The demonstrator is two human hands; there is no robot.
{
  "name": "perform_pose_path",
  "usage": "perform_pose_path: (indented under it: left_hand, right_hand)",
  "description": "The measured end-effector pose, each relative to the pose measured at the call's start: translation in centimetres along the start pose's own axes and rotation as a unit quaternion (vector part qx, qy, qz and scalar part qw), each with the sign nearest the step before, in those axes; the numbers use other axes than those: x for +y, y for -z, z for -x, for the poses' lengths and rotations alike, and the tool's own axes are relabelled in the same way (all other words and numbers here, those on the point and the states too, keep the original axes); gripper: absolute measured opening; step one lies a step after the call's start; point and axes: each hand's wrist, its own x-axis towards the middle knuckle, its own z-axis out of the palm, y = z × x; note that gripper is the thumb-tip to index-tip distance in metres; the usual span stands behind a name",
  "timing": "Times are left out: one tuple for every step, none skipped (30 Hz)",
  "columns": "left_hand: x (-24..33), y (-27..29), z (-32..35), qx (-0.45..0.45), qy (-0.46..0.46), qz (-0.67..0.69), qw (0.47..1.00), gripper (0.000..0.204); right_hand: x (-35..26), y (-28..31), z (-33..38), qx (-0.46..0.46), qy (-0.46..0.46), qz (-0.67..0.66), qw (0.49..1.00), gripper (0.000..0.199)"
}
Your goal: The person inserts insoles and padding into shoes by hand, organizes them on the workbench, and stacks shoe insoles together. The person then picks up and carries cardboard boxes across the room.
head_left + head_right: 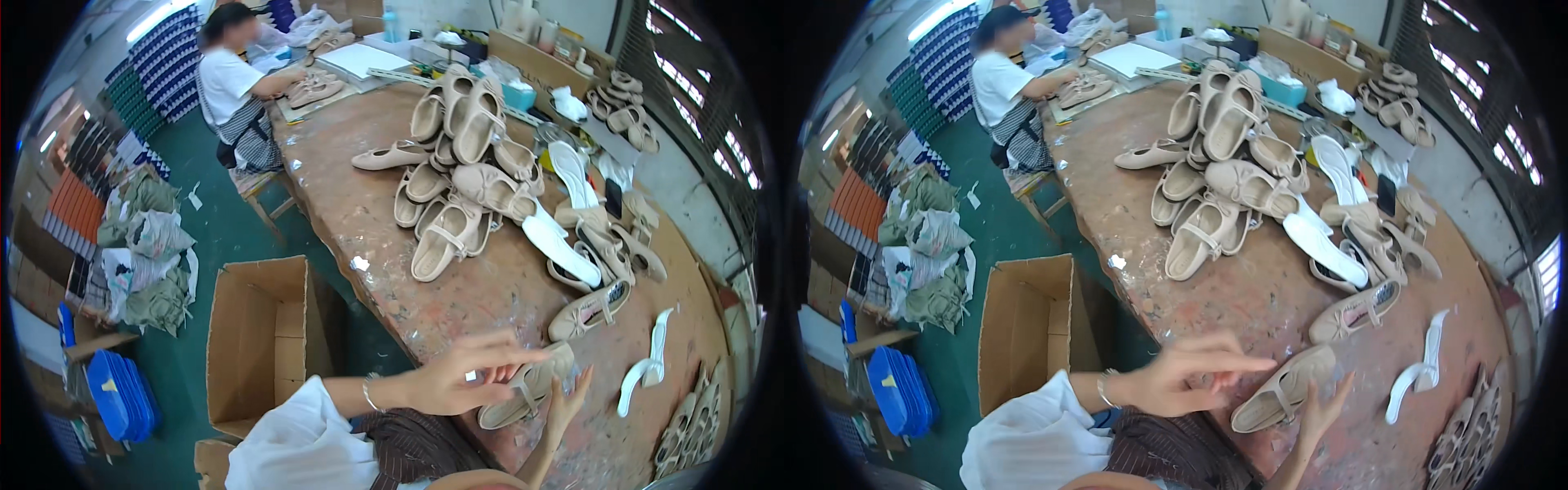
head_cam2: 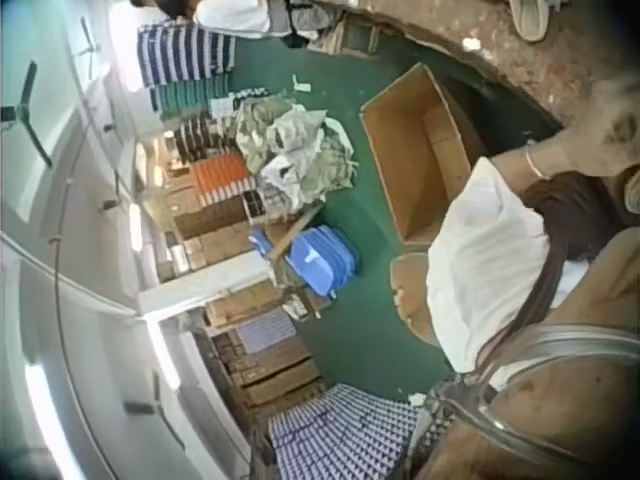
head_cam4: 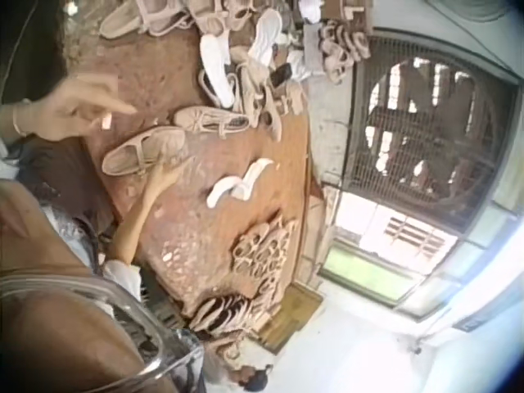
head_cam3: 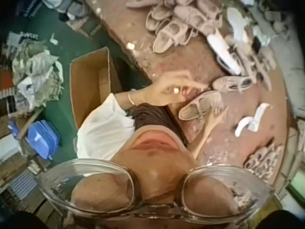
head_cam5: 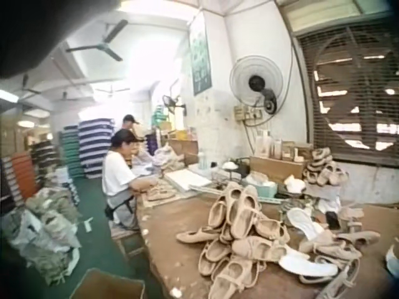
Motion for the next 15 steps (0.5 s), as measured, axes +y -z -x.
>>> perform_pose_path:
  left_hand:
    - [2.7,2.2,-0.6,-0.021,-0.105,0.01,0.994,0.068]
    - [5.1,3.6,-1.3,-0.022,-0.207,0.014,0.978,0.066]
    - [6.8,4.3,-2.0,-0.062,-0.225,0.061,0.971,0.064]
    - [8.1,4.6,-2.7,-0.08,-0.297,0.107,0.945,0.063]
    - [9.2,4.8,-3.2,-0.089,-0.289,0.102,0.948,0.061]
    - [10.1,4.8,-3.5,-0.096,-0.306,0.114,0.94,0.059]
    - [10.5,4.6,-3.7,-0.098,-0.319,0.123,0.935,0.057]
    - [10.9,4.5,-3.8,-0.099,-0.328,0.128,0.931,0.056]
    - [11.0,4.4,-3.9,-0.098,-0.335,0.131,0.928,0.054]
    - [11.1,4.3,-3.9,-0.096,-0.339,0.135,0.926,0.052]
    - [11.1,4.6,-3.6,-0.091,-0.343,0.137,0.925,0.051]
    - [10.9,4.6,-3.5,-0.088,-0.352,0.142,0.921,0.049]
    - [10.8,4.9,-3.1,-0.084,-0.355,0.141,0.92,0.047]
    - [10.4,5.1,-2.8,-0.08,-0.359,0.14,0.919,0.046]
    - [9.9,5.1,-2.5,-0.073,-0.36,0.137,0.92,0.044]
  right_hand:
    - [0.0,0.1,0.3,0.001,-0.001,0.009,1.0,0.084]
    - [0.0,0.1,0.5,0.006,0.019,0.007,1.0,0.084]
    - [0.0,0.2,0.7,-0.011,-0.025,0.024,0.999,0.083]
    - [0.0,0.2,0.7,-0.023,-0.047,0.032,0.998,0.082]
    - [0.1,0.2,0.8,-0.034,-0.068,0.041,0.996,0.081]
    - [0.2,0.0,0.8,-0.031,-0.074,0.013,0.997,0.08]
    - [0.3,-0.1,0.7,-0.027,-0.083,-0.013,0.996,0.079]
    - [0.5,-0.2,0.5,-0.022,-0.093,-0.04,0.995,0.078]
    - [0.6,-0.3,0.4,-0.023,-0.096,-0.057,0.993,0.078]
    - [0.8,-0.3,0.2,-0.027,-0.1,-0.074,0.992,0.078]
    - [0.9,-0.3,0.0,-0.032,-0.105,-0.087,0.99,0.078]
    - [1.0,-0.2,-0.3,-0.03,-0.104,-0.103,0.989,0.079]
    - [1.1,-0.2,-0.4,-0.028,-0.103,-0.122,0.987,0.079]
    - [1.0,0.0,-0.8,-0.028,-0.105,-0.139,0.984,0.08]
    - [1.0,0.0,-1.0,-0.029,-0.116,-0.138,0.983,0.08]
